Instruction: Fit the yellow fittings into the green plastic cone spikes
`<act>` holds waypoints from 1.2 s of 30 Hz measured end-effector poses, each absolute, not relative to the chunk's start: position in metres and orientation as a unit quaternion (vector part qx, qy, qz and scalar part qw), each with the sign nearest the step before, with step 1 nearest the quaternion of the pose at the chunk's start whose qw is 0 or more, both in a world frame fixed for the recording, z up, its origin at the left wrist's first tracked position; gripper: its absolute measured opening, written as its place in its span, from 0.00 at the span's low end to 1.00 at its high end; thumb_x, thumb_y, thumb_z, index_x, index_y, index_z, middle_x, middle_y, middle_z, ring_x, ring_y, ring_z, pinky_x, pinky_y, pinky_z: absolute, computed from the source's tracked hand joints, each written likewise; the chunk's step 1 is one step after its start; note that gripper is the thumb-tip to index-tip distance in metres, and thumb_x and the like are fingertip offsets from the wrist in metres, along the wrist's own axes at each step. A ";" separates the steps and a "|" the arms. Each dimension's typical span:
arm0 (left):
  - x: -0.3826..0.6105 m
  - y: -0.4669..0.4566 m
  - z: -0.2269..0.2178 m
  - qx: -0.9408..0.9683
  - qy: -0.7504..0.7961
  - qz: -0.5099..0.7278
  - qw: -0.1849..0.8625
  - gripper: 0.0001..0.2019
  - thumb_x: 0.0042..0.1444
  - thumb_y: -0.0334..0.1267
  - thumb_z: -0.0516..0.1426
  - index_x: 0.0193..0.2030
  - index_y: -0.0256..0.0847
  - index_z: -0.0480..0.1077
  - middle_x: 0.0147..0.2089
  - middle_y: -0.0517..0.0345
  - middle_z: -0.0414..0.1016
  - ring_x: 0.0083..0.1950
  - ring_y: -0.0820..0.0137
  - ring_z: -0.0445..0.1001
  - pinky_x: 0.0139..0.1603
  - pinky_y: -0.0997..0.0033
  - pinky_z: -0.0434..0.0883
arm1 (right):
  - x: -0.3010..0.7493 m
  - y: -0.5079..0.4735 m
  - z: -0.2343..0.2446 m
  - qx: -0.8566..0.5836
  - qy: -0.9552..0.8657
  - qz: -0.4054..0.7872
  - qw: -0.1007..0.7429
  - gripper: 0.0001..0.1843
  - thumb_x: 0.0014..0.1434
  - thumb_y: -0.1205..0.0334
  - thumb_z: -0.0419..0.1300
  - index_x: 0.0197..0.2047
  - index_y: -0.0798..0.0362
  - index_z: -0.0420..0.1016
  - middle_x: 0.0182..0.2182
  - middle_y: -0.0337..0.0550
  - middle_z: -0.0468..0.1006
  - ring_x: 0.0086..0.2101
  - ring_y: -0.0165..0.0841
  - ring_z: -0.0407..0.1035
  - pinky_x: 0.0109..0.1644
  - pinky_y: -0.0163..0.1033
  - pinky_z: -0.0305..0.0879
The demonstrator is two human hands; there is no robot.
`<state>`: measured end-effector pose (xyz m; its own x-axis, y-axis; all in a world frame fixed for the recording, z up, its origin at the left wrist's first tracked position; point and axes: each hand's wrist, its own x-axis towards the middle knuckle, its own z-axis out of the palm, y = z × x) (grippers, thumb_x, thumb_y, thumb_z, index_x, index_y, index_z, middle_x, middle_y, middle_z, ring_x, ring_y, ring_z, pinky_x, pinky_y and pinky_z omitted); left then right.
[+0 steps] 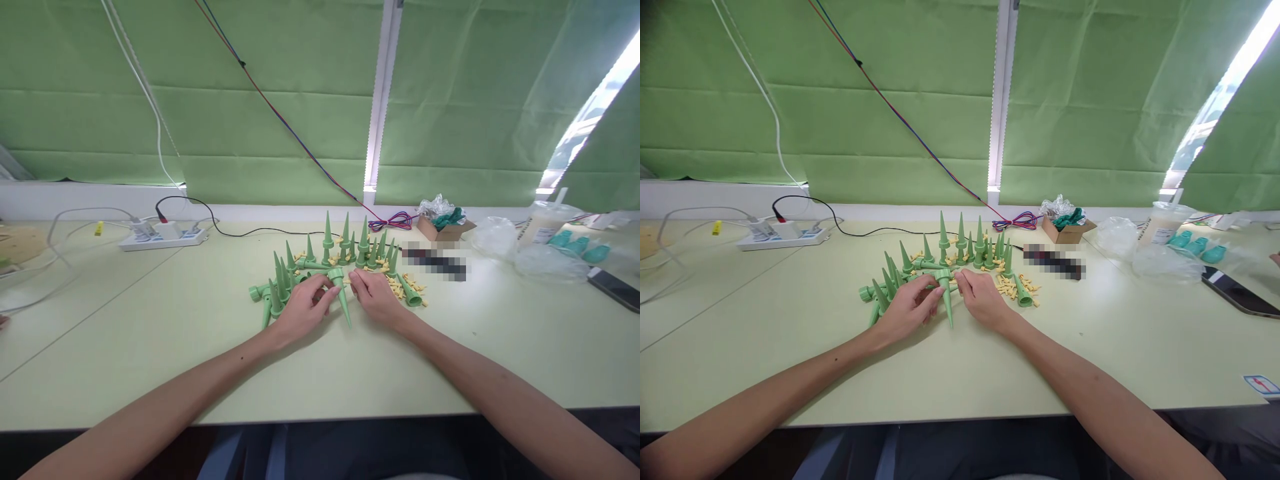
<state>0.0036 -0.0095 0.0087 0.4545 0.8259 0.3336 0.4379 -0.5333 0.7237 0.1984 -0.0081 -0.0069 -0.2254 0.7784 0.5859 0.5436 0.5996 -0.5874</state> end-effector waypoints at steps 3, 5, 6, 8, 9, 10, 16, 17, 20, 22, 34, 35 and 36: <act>0.004 -0.010 0.008 0.808 0.390 0.343 0.279 0.15 0.67 0.49 0.50 0.33 0.42 0.61 0.25 0.62 0.66 0.26 0.70 0.68 0.28 0.70 0.64 | 0.198 -0.009 -0.006 -0.434 -0.772 0.131 0.445 0.23 0.73 0.53 0.41 0.25 0.49 0.52 0.19 0.34 0.59 0.21 0.30 0.54 0.29 0.39 0.51; 0.004 -0.010 0.008 0.810 0.388 0.345 0.274 0.15 0.66 0.49 0.51 0.32 0.42 0.59 0.26 0.62 0.65 0.26 0.70 0.68 0.28 0.70 0.63 | 0.198 -0.009 -0.006 -0.436 -0.774 0.124 0.442 0.23 0.73 0.52 0.41 0.25 0.49 0.51 0.19 0.34 0.57 0.21 0.30 0.52 0.29 0.39 0.50; 0.004 -0.009 0.007 0.810 0.387 0.347 0.272 0.15 0.66 0.48 0.51 0.31 0.42 0.58 0.26 0.62 0.64 0.26 0.70 0.68 0.28 0.70 0.63 | 0.198 -0.009 -0.006 -0.435 -0.776 0.120 0.440 0.23 0.73 0.52 0.40 0.25 0.49 0.50 0.19 0.34 0.56 0.21 0.30 0.52 0.29 0.39 0.49; 0.004 -0.009 0.006 0.810 0.384 0.355 0.266 0.16 0.65 0.47 0.53 0.30 0.42 0.55 0.26 0.62 0.62 0.27 0.70 0.67 0.27 0.70 0.63 | 0.197 -0.009 -0.006 -0.432 -0.781 0.114 0.437 0.23 0.73 0.51 0.39 0.25 0.49 0.49 0.19 0.34 0.55 0.21 0.30 0.51 0.29 0.39 0.49; 0.004 -0.008 0.006 0.809 0.382 0.360 0.262 0.16 0.64 0.46 0.53 0.30 0.43 0.54 0.27 0.62 0.61 0.27 0.70 0.67 0.27 0.71 0.63 | 0.197 -0.009 -0.006 -0.430 -0.783 0.111 0.435 0.23 0.73 0.51 0.39 0.25 0.49 0.48 0.19 0.34 0.54 0.21 0.30 0.50 0.29 0.39 0.49; 0.004 -0.008 0.005 0.810 0.381 0.364 0.258 0.16 0.63 0.46 0.54 0.29 0.43 0.53 0.27 0.62 0.61 0.27 0.70 0.67 0.26 0.71 0.63 | 0.197 -0.009 -0.005 -0.428 -0.785 0.109 0.434 0.23 0.73 0.51 0.39 0.25 0.49 0.48 0.19 0.34 0.54 0.21 0.30 0.50 0.29 0.39 0.49; 0.003 -0.006 0.003 0.815 0.376 0.376 0.231 0.13 0.63 0.44 0.54 0.31 0.42 0.58 0.31 0.59 0.63 0.28 0.71 0.66 0.26 0.71 0.63 | 0.196 -0.009 -0.005 -0.419 -0.789 0.114 0.435 0.24 0.73 0.51 0.39 0.25 0.49 0.48 0.19 0.34 0.54 0.21 0.30 0.51 0.29 0.39 0.49; 0.003 -0.006 0.003 0.815 0.377 0.378 0.227 0.13 0.63 0.44 0.54 0.31 0.42 0.58 0.31 0.59 0.63 0.28 0.71 0.66 0.26 0.71 0.63 | 0.196 -0.009 -0.006 -0.420 -0.788 0.117 0.436 0.24 0.73 0.51 0.39 0.25 0.49 0.48 0.19 0.35 0.55 0.21 0.30 0.51 0.29 0.39 0.50; 0.004 -0.008 0.004 0.815 0.382 0.379 0.214 0.13 0.62 0.45 0.55 0.30 0.42 0.58 0.31 0.59 0.63 0.28 0.71 0.66 0.26 0.71 0.63 | 0.196 -0.009 -0.007 -0.426 -0.781 0.120 0.441 0.24 0.73 0.51 0.40 0.25 0.49 0.49 0.19 0.35 0.57 0.22 0.31 0.53 0.29 0.39 0.50; 0.005 -0.009 0.006 0.815 0.383 0.379 0.214 0.12 0.62 0.45 0.55 0.32 0.42 0.60 0.31 0.59 0.64 0.28 0.71 0.66 0.26 0.71 0.63 | 0.196 -0.009 -0.008 -0.430 -0.776 0.120 0.446 0.23 0.73 0.52 0.41 0.25 0.49 0.51 0.19 0.36 0.59 0.22 0.31 0.54 0.29 0.39 0.51; 0.005 -0.012 0.011 0.773 0.398 0.389 0.304 0.10 0.67 0.43 0.48 0.36 0.43 0.60 0.21 0.65 0.66 0.21 0.72 0.66 0.27 0.71 0.64 | 0.193 -0.013 -0.001 -0.437 -0.751 0.131 0.477 0.18 0.71 0.57 0.47 0.28 0.49 0.56 0.21 0.35 0.64 0.23 0.31 0.58 0.32 0.37 0.55; 0.005 -0.012 0.012 0.771 0.400 0.388 0.308 0.13 0.69 0.46 0.47 0.34 0.43 0.61 0.21 0.65 0.66 0.21 0.71 0.66 0.27 0.70 0.65 | 0.193 -0.013 -0.001 -0.436 -0.750 0.135 0.479 0.18 0.71 0.57 0.47 0.28 0.49 0.57 0.22 0.35 0.65 0.24 0.31 0.59 0.32 0.37 0.55; 0.006 -0.012 0.012 0.767 0.402 0.388 0.315 0.16 0.69 0.48 0.45 0.33 0.43 0.61 0.20 0.64 0.66 0.21 0.71 0.67 0.28 0.69 0.66 | 0.194 -0.013 -0.002 -0.434 -0.750 0.139 0.479 0.18 0.71 0.57 0.47 0.28 0.49 0.58 0.22 0.36 0.65 0.24 0.31 0.59 0.32 0.37 0.56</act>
